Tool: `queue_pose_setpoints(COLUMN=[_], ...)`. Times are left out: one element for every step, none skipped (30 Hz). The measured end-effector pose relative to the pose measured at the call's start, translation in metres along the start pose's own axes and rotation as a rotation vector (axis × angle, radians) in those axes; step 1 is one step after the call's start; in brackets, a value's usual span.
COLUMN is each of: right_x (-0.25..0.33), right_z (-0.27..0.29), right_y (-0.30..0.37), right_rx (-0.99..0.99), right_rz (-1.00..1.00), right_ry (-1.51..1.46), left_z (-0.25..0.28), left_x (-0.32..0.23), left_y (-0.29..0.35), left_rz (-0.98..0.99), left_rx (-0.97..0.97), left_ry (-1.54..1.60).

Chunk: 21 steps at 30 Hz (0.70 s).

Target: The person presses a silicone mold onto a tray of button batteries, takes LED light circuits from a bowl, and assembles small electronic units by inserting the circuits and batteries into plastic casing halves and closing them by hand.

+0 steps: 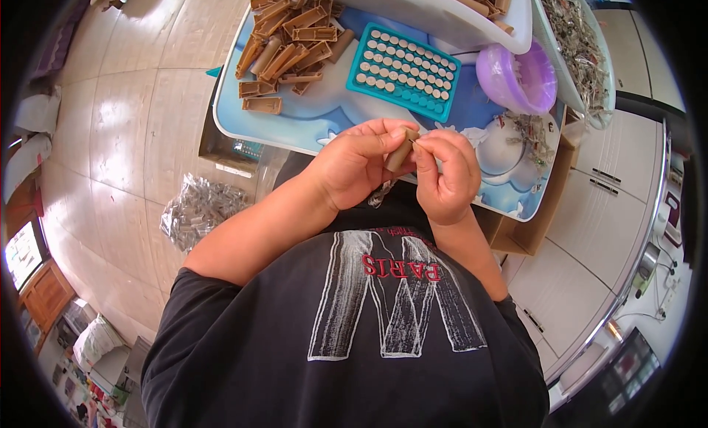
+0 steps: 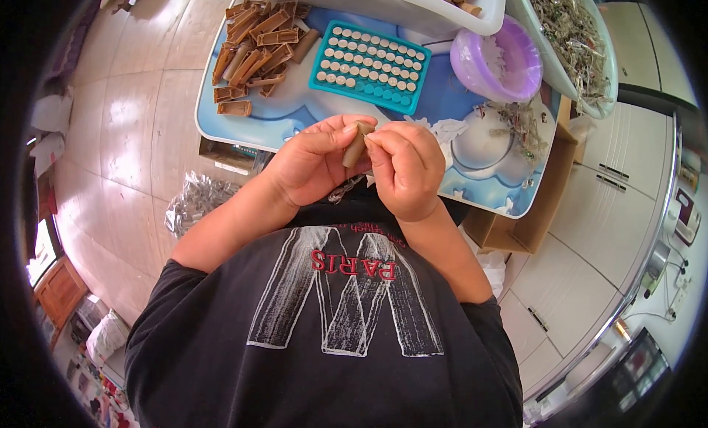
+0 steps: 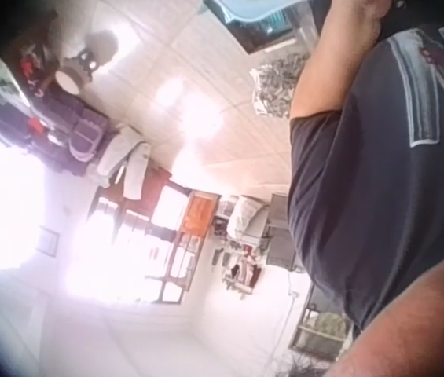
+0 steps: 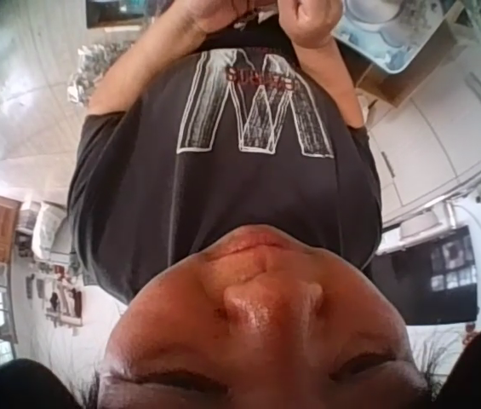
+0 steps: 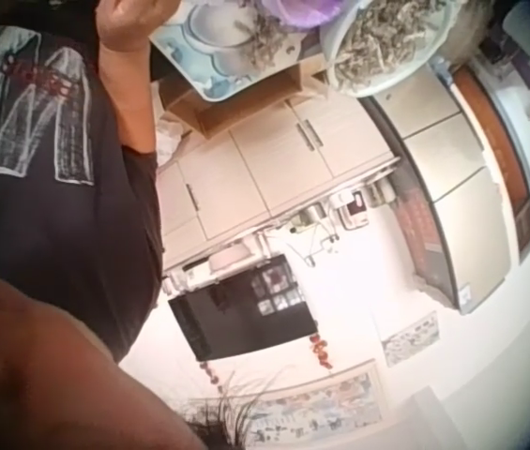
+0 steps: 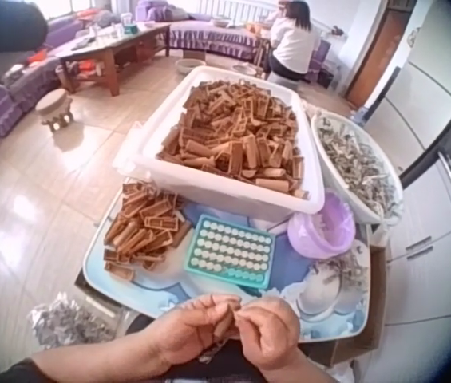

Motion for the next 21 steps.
queue_pose_setpoints(right_x=[0.0,-0.001,-0.001,0.0,-0.001,-0.003,-0.004,-0.005,-0.005,-0.005,-0.004,-0.004,-0.005,-0.005,-0.004,-0.003,-0.003,-0.003,-0.004,-0.004,-0.007], right_z=[-0.001,-0.001,-0.001,-0.002,-0.002,-0.003,-0.003,-0.003,-0.003,-0.003,-0.004,-0.003,-0.003,-0.002,-0.001,0.0,0.0,-0.001,-0.002,0.0,0.002], right_y=[-0.001,-0.001,-0.001,-0.001,-0.001,-0.001,-0.001,-0.002,-0.002,-0.002,-0.002,-0.001,0.001,0.001,0.0,-0.001,-0.001,-0.001,-0.002,-0.002,-0.002], right_rx=[0.002,0.002,0.004,0.005,0.005,0.011,0.016,0.014,0.014,0.016,0.016,-0.013,-0.04,-0.038,-0.005,0.026,0.025,0.054,0.082,0.08,0.112], right_rz=[0.021,0.02,0.039,0.06,0.061,0.058,0.052,0.052,0.045,0.041,0.042,0.024,0.005,0.004,0.023,0.044,0.045,0.045,0.047,0.052,-0.053], right_ry=[0.009,0.009,0.038,0.065,0.065,0.075,0.084,0.085,0.068,0.053,0.053,0.011,-0.032,-0.033,0.01,0.052,0.049,0.051,0.052,0.046,-0.049], left_z=[-0.004,-0.005,-0.003,-0.002,-0.001,0.0,0.001,0.002,0.002,0.002,0.003,0.004,0.001,-0.005,-0.007,-0.004,0.0,0.001,0.003,0.004,0.005], left_x=[0.0,-0.001,0.0,-0.001,-0.001,-0.001,-0.001,-0.001,-0.001,-0.001,0.0,0.0,0.0,-0.001,-0.001,-0.001,-0.001,-0.001,-0.001,0.0,0.001], left_y=[0.0,0.0,0.001,0.0,0.0,0.0,-0.001,-0.001,-0.002,-0.002,-0.002,-0.002,-0.001,-0.001,-0.001,0.0,-0.001,0.0,0.0,0.0,0.0], left_rz=[0.001,0.01,0.019,0.018,0.012,0.005,0.006,0.002,-0.001,-0.002,0.003,0.007,0.006,0.007,0.007,0.005,0.003,0.0,-0.006,0.001,0.007], left_rx=[0.0,-0.071,-0.141,-0.14,-0.1,-0.058,-0.058,-0.053,-0.049,-0.047,-0.064,-0.08,-0.082,-0.111,-0.14,-0.143,-0.101,-0.06,-0.062,-0.092,-0.122], left_ry=[0.0,-0.019,-0.037,-0.038,-0.036,-0.034,-0.036,-0.03,-0.023,-0.024,-0.033,-0.042,-0.04,-0.044,-0.048,-0.049,-0.061,-0.073,-0.077,-0.077,-0.077])
Point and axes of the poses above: each hand's wrist, its own y-axis away from the middle knuckle, its own z-axis out of the back of the hand, x = y × z, the point moved 4 cm from there along -y, towards the middle knuckle
